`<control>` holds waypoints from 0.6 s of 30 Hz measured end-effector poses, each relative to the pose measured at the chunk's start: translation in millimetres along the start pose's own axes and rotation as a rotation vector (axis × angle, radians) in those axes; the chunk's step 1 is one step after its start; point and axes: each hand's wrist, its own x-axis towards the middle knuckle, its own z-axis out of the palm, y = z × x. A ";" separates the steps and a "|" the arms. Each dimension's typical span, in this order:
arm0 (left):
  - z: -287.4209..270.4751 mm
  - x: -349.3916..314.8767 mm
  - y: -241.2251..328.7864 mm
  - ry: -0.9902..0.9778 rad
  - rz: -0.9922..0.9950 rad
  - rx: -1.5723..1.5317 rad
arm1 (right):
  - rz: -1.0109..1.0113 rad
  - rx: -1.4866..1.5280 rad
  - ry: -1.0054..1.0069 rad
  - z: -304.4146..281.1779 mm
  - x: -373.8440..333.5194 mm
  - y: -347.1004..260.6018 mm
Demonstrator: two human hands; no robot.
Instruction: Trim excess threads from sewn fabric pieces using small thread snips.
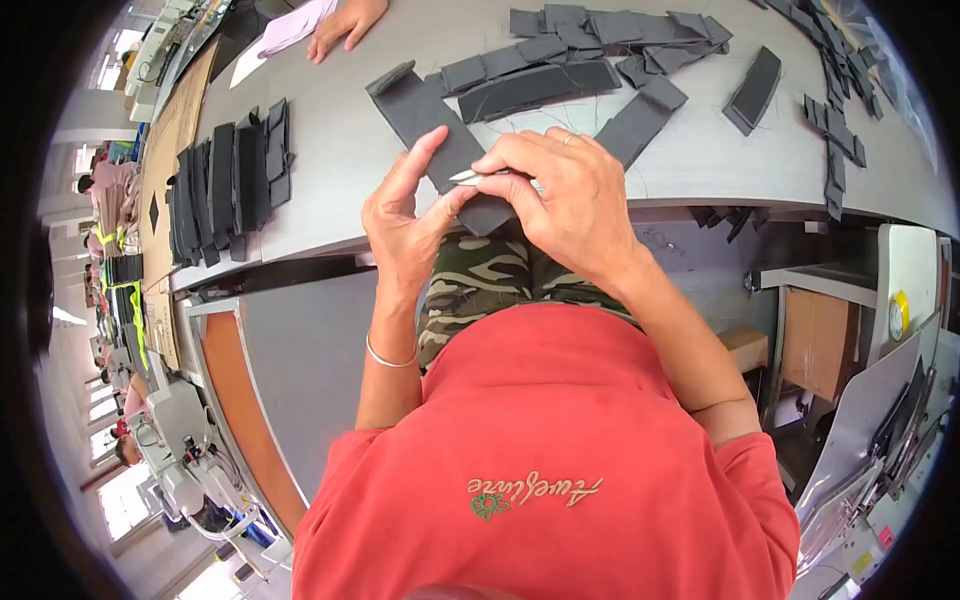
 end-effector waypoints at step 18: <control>6.5 -4.4 -20.7 0.037 -0.230 -0.114 | 0.219 0.761 -0.193 4.9 10.1 16.7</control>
